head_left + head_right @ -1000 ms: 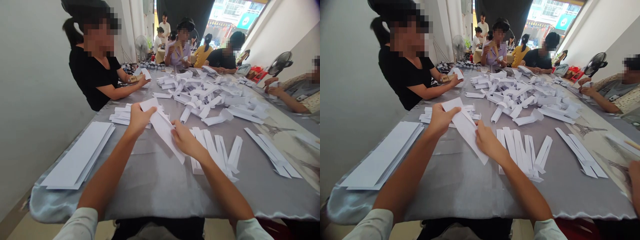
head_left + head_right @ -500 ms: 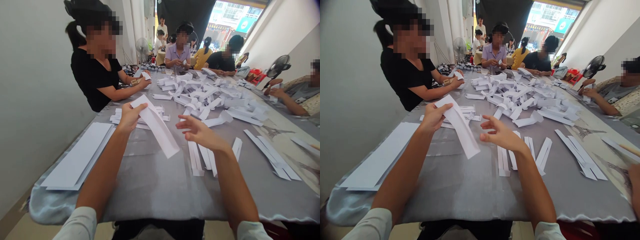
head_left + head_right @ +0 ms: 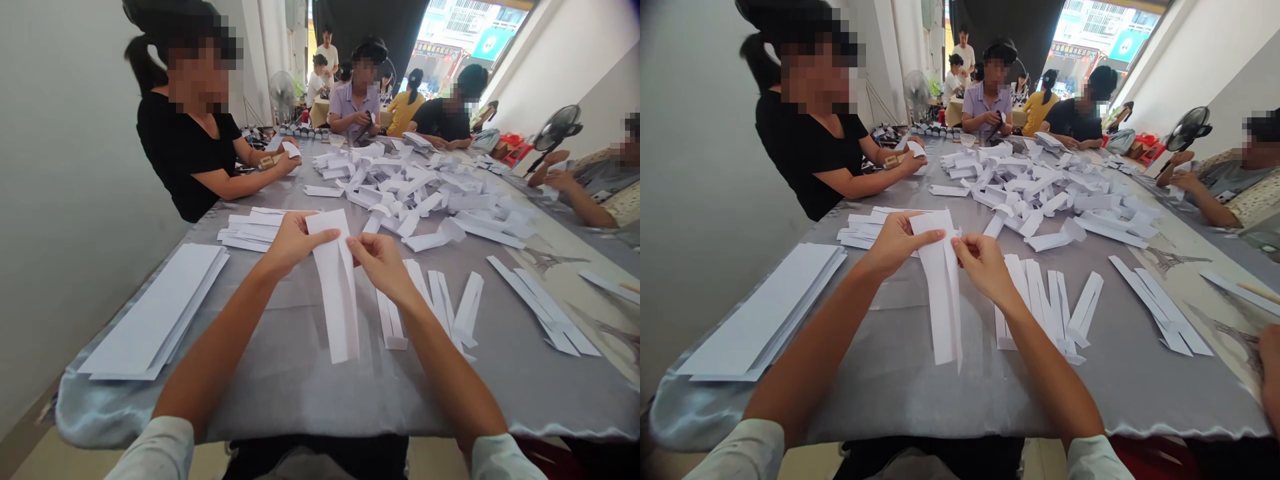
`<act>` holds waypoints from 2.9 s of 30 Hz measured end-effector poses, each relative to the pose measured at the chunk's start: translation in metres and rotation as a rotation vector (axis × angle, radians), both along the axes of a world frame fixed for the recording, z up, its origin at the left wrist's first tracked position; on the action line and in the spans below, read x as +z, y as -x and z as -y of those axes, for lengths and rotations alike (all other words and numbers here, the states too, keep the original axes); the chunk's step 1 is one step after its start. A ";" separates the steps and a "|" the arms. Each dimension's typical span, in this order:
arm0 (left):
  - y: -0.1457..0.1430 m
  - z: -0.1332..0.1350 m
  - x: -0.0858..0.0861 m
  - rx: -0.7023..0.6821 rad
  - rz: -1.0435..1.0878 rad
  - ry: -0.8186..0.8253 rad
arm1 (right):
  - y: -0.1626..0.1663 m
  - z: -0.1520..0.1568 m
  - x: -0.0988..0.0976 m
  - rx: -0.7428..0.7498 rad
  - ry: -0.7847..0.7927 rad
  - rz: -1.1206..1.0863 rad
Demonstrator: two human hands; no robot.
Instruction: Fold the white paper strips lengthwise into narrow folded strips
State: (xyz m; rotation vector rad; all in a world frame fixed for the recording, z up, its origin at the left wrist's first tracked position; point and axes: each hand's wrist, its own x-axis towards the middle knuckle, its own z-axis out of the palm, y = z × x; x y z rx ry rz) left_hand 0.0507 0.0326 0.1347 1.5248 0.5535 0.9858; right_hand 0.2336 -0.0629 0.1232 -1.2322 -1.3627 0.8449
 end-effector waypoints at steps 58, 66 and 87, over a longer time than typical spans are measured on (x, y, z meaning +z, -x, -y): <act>0.001 0.006 0.002 -0.067 -0.156 0.086 | -0.001 -0.005 -0.006 -0.060 -0.038 0.060; -0.003 0.007 0.000 0.073 -0.095 0.091 | -0.001 -0.006 -0.007 0.057 0.031 0.000; -0.005 0.006 -0.002 0.008 -0.058 0.143 | 0.003 -0.004 -0.009 -0.053 -0.028 0.160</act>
